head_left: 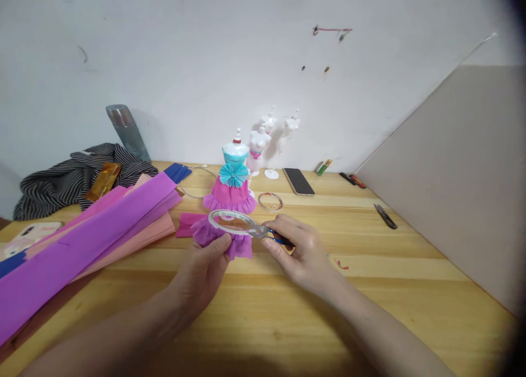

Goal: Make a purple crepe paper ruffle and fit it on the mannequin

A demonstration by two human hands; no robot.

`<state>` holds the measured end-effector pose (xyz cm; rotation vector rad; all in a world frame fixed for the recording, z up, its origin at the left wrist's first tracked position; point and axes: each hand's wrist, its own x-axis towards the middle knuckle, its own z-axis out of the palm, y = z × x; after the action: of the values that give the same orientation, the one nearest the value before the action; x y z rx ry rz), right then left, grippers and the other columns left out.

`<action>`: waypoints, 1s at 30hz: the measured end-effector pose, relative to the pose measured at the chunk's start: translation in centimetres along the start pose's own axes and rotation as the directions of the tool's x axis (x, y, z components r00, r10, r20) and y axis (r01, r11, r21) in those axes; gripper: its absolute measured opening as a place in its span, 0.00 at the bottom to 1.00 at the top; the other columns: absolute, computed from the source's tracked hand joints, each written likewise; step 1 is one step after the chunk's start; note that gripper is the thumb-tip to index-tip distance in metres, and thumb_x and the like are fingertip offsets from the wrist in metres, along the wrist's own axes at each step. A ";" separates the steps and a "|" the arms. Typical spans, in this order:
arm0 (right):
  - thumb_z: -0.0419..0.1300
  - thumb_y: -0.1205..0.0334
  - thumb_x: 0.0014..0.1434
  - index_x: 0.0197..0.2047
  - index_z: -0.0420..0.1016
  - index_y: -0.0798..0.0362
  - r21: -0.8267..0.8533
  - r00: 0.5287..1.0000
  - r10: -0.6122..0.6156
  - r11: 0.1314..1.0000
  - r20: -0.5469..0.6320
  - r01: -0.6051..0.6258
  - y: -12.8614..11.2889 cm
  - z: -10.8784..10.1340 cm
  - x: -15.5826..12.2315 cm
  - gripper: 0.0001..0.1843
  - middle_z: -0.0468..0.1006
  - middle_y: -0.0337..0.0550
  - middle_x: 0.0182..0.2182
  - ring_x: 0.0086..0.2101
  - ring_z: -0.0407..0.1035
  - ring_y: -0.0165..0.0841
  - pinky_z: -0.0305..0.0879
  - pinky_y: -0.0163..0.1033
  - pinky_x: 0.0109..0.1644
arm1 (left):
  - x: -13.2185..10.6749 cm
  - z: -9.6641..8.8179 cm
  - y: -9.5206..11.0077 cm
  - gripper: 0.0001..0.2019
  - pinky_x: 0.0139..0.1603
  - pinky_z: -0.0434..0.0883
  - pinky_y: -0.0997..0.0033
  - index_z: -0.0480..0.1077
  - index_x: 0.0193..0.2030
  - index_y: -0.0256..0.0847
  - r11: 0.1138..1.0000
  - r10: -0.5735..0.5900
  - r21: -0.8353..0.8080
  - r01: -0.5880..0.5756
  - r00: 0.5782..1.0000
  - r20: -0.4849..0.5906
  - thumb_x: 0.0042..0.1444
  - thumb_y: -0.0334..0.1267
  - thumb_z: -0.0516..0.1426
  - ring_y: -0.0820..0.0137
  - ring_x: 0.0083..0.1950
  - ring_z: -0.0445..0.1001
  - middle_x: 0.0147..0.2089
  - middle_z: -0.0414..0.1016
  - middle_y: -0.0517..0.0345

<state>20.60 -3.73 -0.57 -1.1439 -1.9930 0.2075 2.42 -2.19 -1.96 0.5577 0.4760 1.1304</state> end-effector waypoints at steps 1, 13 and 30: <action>0.55 0.61 0.64 0.37 0.75 0.56 0.015 1.000 0.005 1.000 0.003 -0.005 0.0 0.0 0.0 0.10 0.71 0.41 0.24 0.26 0.65 0.32 0.58 0.36 0.28 | 0.0 -0.1 -0.1 0.15 0.65 0.63 0.60 0.74 0.48 0.42 1.000 0.015 0.024 -0.016 1.000 0.013 0.53 0.30 0.63 0.64 0.56 0.73 0.45 0.80 0.56; 0.61 0.56 0.57 0.36 0.77 0.56 0.406 0.967 0.233 0.878 0.101 -0.254 -0.6 -0.1 0.2 0.11 0.63 0.33 0.19 0.20 0.55 0.26 0.52 0.33 0.23 | -0.2 0.2 -0.3 0.13 0.57 0.68 0.60 0.78 0.41 0.41 0.981 0.029 0.192 -0.039 0.998 0.055 0.47 0.35 0.67 0.59 0.52 0.75 0.40 0.81 0.53; 0.52 0.61 0.63 0.19 0.50 0.49 0.195 0.936 0.279 0.951 -0.212 -0.240 2.0 -3.1 0.3 0.22 0.50 0.32 0.17 0.19 0.46 0.26 0.46 0.36 0.23 | 0.0 -0.8 -1.1 0.13 0.44 0.70 0.64 0.79 0.37 0.40 0.972 0.014 0.236 -0.001 0.999 -0.053 0.41 0.34 0.69 0.64 0.39 0.74 0.36 0.80 0.55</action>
<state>23.99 -3.07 0.65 -1.2594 -1.5811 0.3502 2.70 -2.36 -3.29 0.7378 0.6615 1.1054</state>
